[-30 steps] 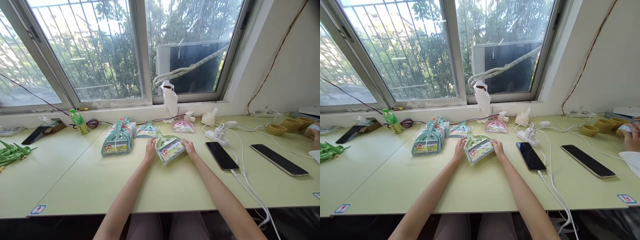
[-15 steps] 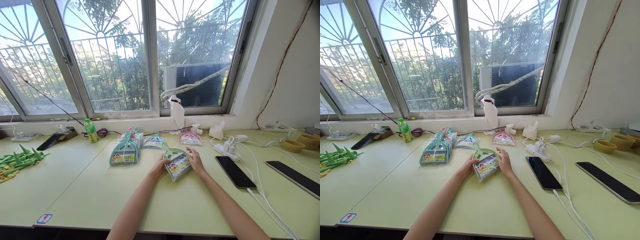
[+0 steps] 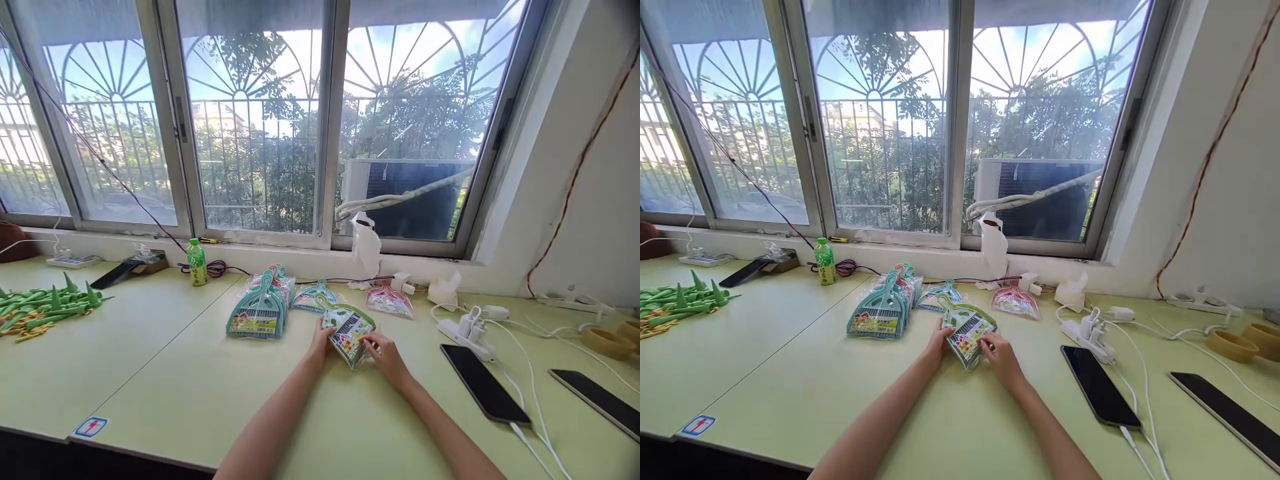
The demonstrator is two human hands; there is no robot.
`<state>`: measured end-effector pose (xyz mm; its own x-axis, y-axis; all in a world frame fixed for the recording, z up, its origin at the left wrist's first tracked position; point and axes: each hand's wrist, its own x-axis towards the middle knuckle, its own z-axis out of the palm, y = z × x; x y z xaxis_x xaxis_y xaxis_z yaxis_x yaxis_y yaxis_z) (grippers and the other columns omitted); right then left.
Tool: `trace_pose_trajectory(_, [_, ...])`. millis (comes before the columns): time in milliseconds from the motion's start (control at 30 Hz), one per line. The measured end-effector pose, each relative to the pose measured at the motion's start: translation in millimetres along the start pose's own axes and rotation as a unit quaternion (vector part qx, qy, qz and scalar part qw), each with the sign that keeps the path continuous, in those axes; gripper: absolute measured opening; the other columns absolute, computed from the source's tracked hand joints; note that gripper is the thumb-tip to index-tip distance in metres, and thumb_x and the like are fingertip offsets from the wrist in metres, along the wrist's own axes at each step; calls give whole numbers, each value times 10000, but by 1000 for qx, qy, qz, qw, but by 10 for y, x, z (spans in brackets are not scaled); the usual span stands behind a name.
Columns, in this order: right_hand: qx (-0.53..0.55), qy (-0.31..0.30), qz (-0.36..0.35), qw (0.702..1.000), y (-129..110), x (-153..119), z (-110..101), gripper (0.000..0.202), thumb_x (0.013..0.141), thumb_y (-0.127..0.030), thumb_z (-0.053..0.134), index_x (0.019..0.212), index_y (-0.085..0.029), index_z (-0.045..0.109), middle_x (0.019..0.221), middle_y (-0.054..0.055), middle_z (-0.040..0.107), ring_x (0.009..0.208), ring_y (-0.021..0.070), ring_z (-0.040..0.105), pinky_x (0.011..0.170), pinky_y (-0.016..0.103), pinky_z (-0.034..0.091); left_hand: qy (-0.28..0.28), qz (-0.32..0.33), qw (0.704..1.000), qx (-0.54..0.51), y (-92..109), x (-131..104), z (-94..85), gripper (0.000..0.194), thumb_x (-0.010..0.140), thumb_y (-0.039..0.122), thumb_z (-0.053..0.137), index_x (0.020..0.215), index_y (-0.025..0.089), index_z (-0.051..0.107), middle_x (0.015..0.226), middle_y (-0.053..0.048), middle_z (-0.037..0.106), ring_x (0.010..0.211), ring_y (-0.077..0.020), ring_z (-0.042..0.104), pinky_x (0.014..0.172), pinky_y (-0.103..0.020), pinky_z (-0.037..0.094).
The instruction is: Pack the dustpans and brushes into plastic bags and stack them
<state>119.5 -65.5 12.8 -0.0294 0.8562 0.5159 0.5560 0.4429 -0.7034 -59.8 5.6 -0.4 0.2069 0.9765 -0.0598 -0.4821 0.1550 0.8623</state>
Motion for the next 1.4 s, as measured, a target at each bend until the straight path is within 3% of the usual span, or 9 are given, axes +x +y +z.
trace_pose_trajectory(200, [78,35,118,989,164,31,20,463,756,-608,535,628,-197,706,678,76,694,598,216,612,546,318,481,-7,5,1000,15,65,-71,25,764,612,156,659,1322,265,400,976,-30,646,633,-131,624,552,-228,490])
trace_pose_trajectory(300, [132,21,211,968,284,50,23,537,732,-663,531,531,-183,663,499,56,621,432,162,541,469,288,442,-71,4,997,-2,123,-139,53,724,595,167,691,1281,252,478,1003,-41,668,697,-148,643,584,-233,500])
trace_pose_trajectory(400, [213,35,248,944,361,81,9,485,646,-662,642,563,-185,641,518,41,629,453,159,583,477,275,464,-148,6,989,-25,163,-179,75,610,623,236,740,1205,230,556,1057,-68,679,804,-183,657,670,-262,520])
trace_pose_trajectory(633, [340,112,267,895,414,134,-31,518,458,-504,841,802,-213,585,707,38,692,570,202,674,532,306,526,-144,1,988,-47,165,-148,22,399,666,330,771,1003,168,632,1019,-86,686,817,-182,652,720,-271,515])
trace_pose_trajectory(767, [340,115,268,894,443,143,-45,534,384,-482,864,764,-197,619,674,26,683,592,199,656,613,333,539,-155,-28,987,-17,173,-167,10,385,683,331,752,1021,178,649,993,-69,701,856,-200,662,745,-278,513])
trace_pose_trajectory(867, [341,116,220,906,411,148,-67,521,420,-502,849,798,-196,660,808,53,725,779,240,674,757,374,539,-180,-63,982,17,165,-190,32,481,767,533,649,1099,186,640,1027,-92,703,950,-248,659,813,-337,510])
trace_pose_trajectory(1000, [371,127,184,901,332,144,-92,543,456,-485,842,890,-210,666,949,68,730,937,265,664,839,391,526,-272,-80,958,41,119,-194,61,679,782,731,481,1186,197,599,1143,-128,665,1077,-283,617,908,-412,474])
trace_pose_trajectory(1200, [396,133,243,875,379,111,-119,445,489,-367,838,851,-210,633,834,45,727,754,223,695,736,367,570,-214,-54,970,103,101,-127,21,689,769,752,470,1128,185,625,1085,-123,677,1015,-248,630,881,-362,484])
trace_pose_trajectory(1400, [384,157,270,869,412,113,-226,490,463,-347,852,867,-212,610,775,32,722,652,206,681,653,348,572,-168,42,962,210,189,-115,63,536,771,660,562,958,175,690,1048,-104,688,1025,-257,611,736,-314,505])
